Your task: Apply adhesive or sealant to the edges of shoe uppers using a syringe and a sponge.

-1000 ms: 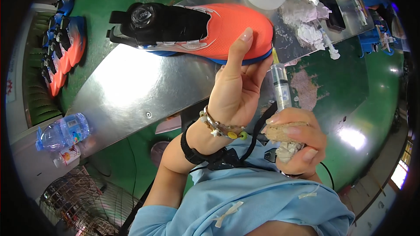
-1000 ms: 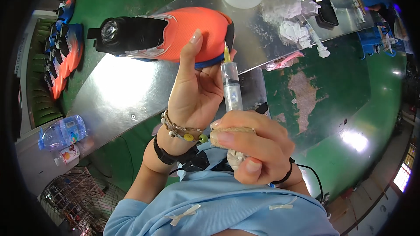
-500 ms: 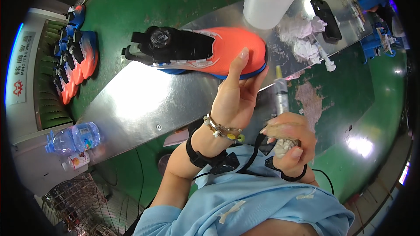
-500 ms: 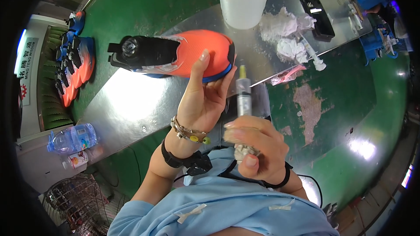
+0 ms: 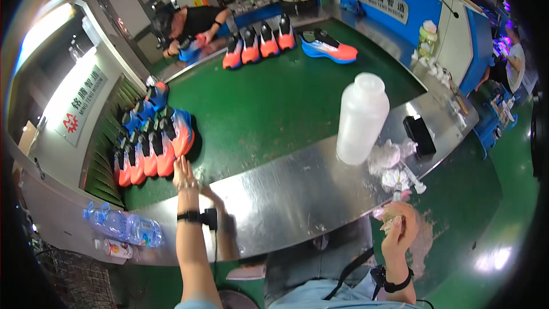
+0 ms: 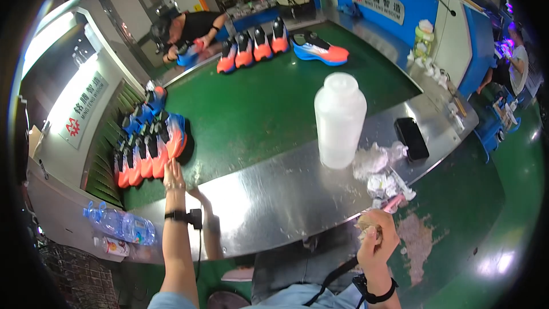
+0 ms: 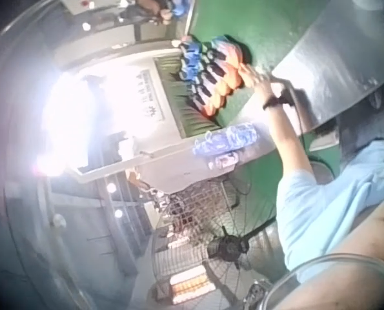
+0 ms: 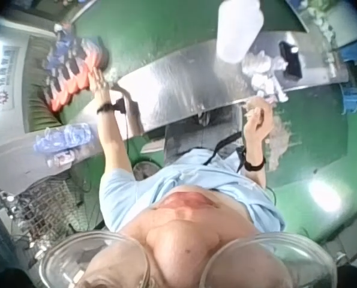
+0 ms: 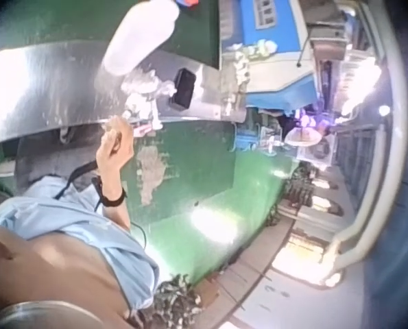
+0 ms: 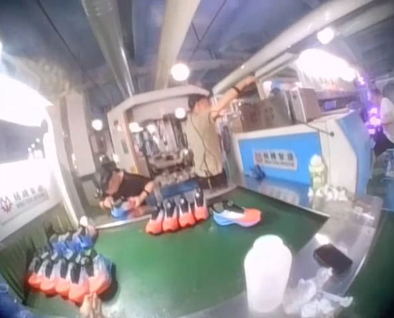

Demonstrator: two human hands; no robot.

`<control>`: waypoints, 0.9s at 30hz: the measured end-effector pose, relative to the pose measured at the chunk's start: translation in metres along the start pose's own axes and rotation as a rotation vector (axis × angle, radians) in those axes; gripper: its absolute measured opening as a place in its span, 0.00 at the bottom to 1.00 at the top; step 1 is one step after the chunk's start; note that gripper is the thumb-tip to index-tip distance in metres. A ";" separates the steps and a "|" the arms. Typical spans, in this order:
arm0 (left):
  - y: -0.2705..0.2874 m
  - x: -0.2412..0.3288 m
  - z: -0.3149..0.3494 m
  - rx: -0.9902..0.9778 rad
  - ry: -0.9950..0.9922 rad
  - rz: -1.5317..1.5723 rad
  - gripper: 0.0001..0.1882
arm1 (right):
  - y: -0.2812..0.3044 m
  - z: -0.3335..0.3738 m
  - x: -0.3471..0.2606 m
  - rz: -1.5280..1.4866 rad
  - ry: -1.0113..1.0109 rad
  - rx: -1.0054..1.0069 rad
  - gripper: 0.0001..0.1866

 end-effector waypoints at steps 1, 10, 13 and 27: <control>-0.016 0.000 0.020 -0.012 0.038 -0.111 0.19 | 0.002 -0.002 0.010 0.004 -0.010 0.008 0.13; 0.001 0.068 0.138 -0.114 0.232 -0.694 0.17 | -0.044 -0.036 0.063 -0.119 -0.146 0.082 0.10; -0.010 0.055 0.143 -0.184 0.295 -0.787 0.16 | -0.046 -0.038 0.084 -0.181 -0.193 0.190 0.08; -0.341 -0.180 0.181 -1.299 -0.658 -1.465 0.26 | -0.043 -0.025 0.084 0.024 0.325 0.051 0.10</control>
Point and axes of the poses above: each hand's wrist, its own z-axis away from the middle knuckle, its own y-axis out of the back of the hand, x = y × z, the point moved 7 cm from there along -z, towards the middle knuckle, and after that the axes turned 14 degrees about x, right-handed, at the moved point
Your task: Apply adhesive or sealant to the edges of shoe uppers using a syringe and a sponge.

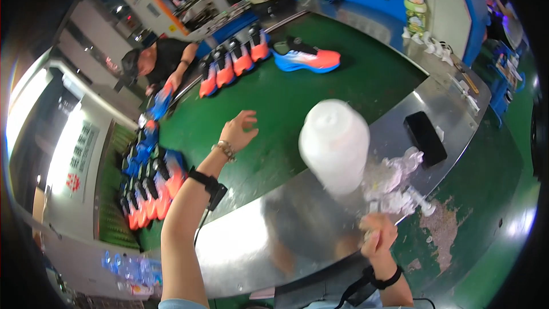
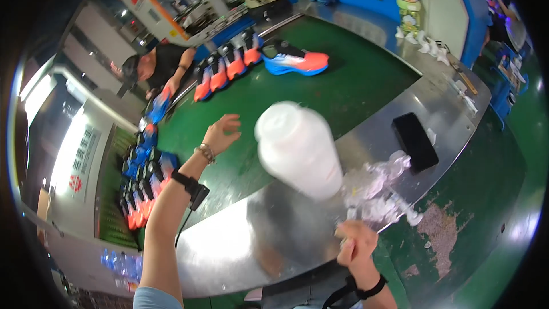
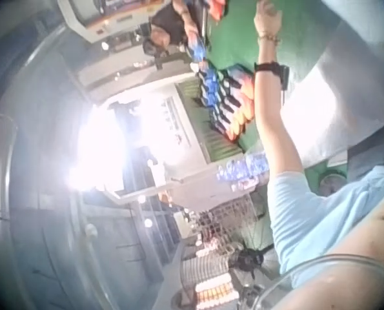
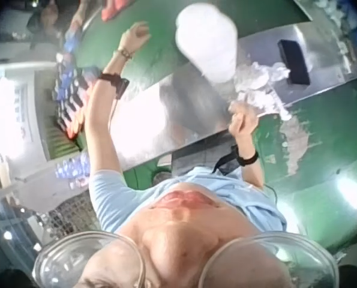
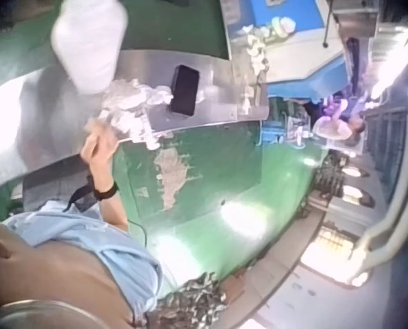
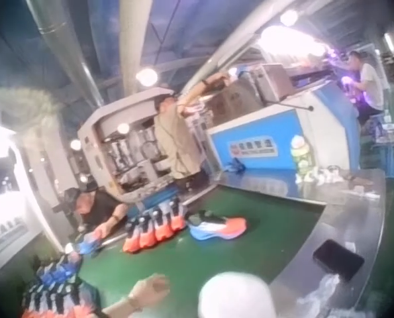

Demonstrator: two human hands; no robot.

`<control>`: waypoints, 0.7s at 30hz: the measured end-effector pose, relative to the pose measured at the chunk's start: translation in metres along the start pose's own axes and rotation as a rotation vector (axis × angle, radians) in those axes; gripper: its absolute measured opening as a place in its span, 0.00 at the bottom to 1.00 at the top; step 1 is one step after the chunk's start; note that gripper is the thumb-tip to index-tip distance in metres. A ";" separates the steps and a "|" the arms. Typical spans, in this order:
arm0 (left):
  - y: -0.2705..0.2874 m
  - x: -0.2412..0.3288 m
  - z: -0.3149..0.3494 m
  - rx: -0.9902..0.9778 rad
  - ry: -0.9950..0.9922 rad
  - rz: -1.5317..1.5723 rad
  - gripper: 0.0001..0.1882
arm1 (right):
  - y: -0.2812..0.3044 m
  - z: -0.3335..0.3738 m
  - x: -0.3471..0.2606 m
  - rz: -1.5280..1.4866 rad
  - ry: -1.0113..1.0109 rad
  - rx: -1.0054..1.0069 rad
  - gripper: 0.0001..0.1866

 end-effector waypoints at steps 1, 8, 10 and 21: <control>-0.017 0.008 -0.032 -0.012 -0.022 0.011 0.26 | 0.000 0.007 0.002 0.021 0.008 0.003 0.09; -0.106 0.110 -0.186 0.117 -0.690 -0.743 0.39 | -0.001 0.009 0.002 0.093 -0.021 -0.104 0.09; -0.126 0.104 -0.217 0.071 -0.708 -0.900 0.45 | -0.002 -0.002 -0.003 0.088 -0.020 -0.128 0.13; -0.156 0.100 -0.261 0.008 -0.779 -1.301 0.12 | -0.002 -0.018 -0.002 0.001 -0.063 -0.278 0.09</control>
Point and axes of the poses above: each hand's wrist, its own z-axis away from the middle knuckle, its own y-axis out of the back of the hand, x = y × z, the point moved 7 cm from there along -z, towards the middle knuckle, and after that the axes turned 14 degrees about x, right-handed, at the moved point
